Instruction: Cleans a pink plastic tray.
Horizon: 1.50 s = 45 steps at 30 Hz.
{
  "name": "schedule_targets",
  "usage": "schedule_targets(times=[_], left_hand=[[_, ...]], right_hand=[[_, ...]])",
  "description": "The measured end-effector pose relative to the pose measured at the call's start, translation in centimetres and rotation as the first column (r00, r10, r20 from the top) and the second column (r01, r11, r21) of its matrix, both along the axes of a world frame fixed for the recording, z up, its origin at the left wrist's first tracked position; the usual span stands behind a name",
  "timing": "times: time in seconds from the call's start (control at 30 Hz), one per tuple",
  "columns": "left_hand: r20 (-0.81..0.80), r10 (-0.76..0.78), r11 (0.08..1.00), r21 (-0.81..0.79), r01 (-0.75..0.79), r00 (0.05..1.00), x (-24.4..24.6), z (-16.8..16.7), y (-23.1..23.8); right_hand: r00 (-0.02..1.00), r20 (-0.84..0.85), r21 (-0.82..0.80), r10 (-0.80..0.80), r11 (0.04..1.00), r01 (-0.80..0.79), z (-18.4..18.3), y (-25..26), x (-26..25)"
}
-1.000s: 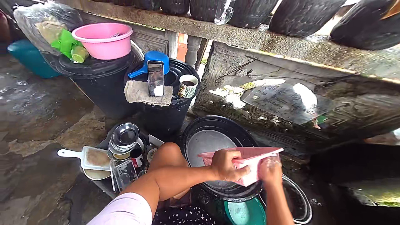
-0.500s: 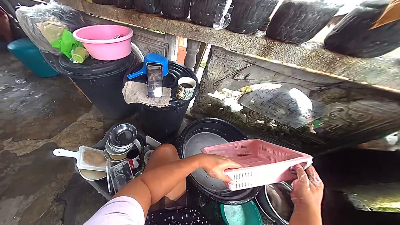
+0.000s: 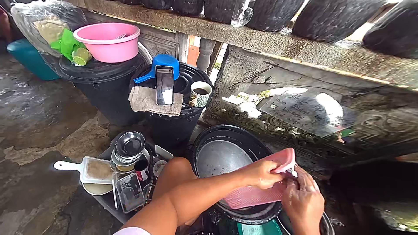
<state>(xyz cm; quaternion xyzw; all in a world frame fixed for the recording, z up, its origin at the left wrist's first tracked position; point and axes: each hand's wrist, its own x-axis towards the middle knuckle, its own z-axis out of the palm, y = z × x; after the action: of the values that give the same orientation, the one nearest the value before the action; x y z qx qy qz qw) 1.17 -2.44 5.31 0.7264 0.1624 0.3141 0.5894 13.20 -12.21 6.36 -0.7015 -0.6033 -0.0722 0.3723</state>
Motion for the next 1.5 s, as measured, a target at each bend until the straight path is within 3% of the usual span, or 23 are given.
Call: schedule_targets(times=[0.07, 0.13, 0.2, 0.3, 0.37, 0.43, 0.6, 0.67, 0.83, 0.9, 1.0, 1.07, 1.17, 1.33, 1.4, 1.5], left_hand=[[0.009, 0.187, 0.974, -0.135, -0.184, 0.982, 0.1, 1.1, -0.4], [-0.01, 0.371, 0.915, -0.168, -0.368, 0.928, 0.0, 0.6, -1.0], [0.016, 0.453, 0.88, -0.165, -0.444, 0.891, -0.2, -0.8, -1.0], [0.092, 0.435, 0.898, -0.118, -0.424, 0.896, -0.9, -2.3, -1.0], [0.125, 0.412, 0.911, -0.024, -0.413, 0.902, -1.3, -2.7, -1.0], [0.133, 0.421, 0.905, 0.004, -0.426, 0.897, -1.1, -3.2, -0.6], [0.015, 0.466, 0.88, -0.108, -0.462, 0.885, -1.3, -4.6, 0.8], [0.031, 0.448, 0.893, -0.066, -0.446, 0.893, -1.4, -4.2, 0.7], [0.058, 0.34, 0.939, -0.084, -0.335, 0.939, -1.6, -3.6, -0.7], [0.018, 0.327, 0.937, -0.136, -0.322, 0.945, -1.7, -3.4, -0.5], [-0.084, 0.338, 0.924, -0.161, -0.347, 0.938, -1.8, -3.9, 0.8], [-0.152, 0.349, 0.918, -0.143, -0.37, 0.925, -1.9, -4.3, 2.2], [-0.154, 0.37, 0.918, -0.095, -0.386, 0.916, -1.7, -4.5, 2.5], [-0.066, 0.37, 0.923, -0.087, -0.375, 0.927, -1.1, -3.9, 0.6], [-0.076, 0.404, 0.908, -0.09, -0.41, 0.911, -1.0, -4.0, 1.2], [-0.192, 0.376, 0.904, -0.138, -0.404, 0.907, -1.9, -3.6, 3.2]], right_hand=[[0.996, 0.084, -0.032, 0.004, 0.999, -0.001, 0.8, 0.7, -1.1], [0.99, 0.14, -0.08, -0.005, 0.997, 0.017, 0.6, 1.4, -1.9], [0.997, 0.078, -0.148, 0.012, 0.989, 0.0, 0.4, 2.6, -1.0], [0.984, -0.17, -0.181, 0.05, 0.98, -0.081, -1.0, 4.8, 4.5], [0.965, -0.258, -0.199, -0.039, 0.98, -0.014, -1.8, 6.5, 6.2], [0.979, -0.187, -0.248, -0.086, 0.968, 0.037, -1.7, 7.0, 4.7], [0.998, -0.062, -0.235, 0.011, 0.972, -0.025, -2.7, 5.3, -2.3], [0.995, -0.101, -0.245, 0.002, 0.969, -0.026, -2.8, 6.2, 0.3], [0.951, -0.145, -0.457, -0.272, 0.871, 0.179, -0.3, 9.0, 5.9], [0.973, -0.071, -0.44, -0.219, 0.882, 0.167, -0.3, 8.5, 4.7], [0.999, -0.047, -0.372, 0.009, 0.928, -0.026, -1.8, 6.2, 1.1], [0.999, -0.001, -0.377, 0.033, 0.926, -0.031, -2.4, 5.7, -1.8], [1.0, 0.003, -0.39, -0.015, 0.921, 0.015, -2.8, 6.7, 0.0], [0.955, -0.106, -0.454, -0.275, 0.868, 0.2, -2.2, 9.1, 5.3], [0.972, -0.1, -0.453, -0.212, 0.88, 0.145, -2.2, 9.2, 3.9], [0.997, -0.072, -0.381, 0.006, 0.924, -0.033, -2.9, 8.7, 0.1]])
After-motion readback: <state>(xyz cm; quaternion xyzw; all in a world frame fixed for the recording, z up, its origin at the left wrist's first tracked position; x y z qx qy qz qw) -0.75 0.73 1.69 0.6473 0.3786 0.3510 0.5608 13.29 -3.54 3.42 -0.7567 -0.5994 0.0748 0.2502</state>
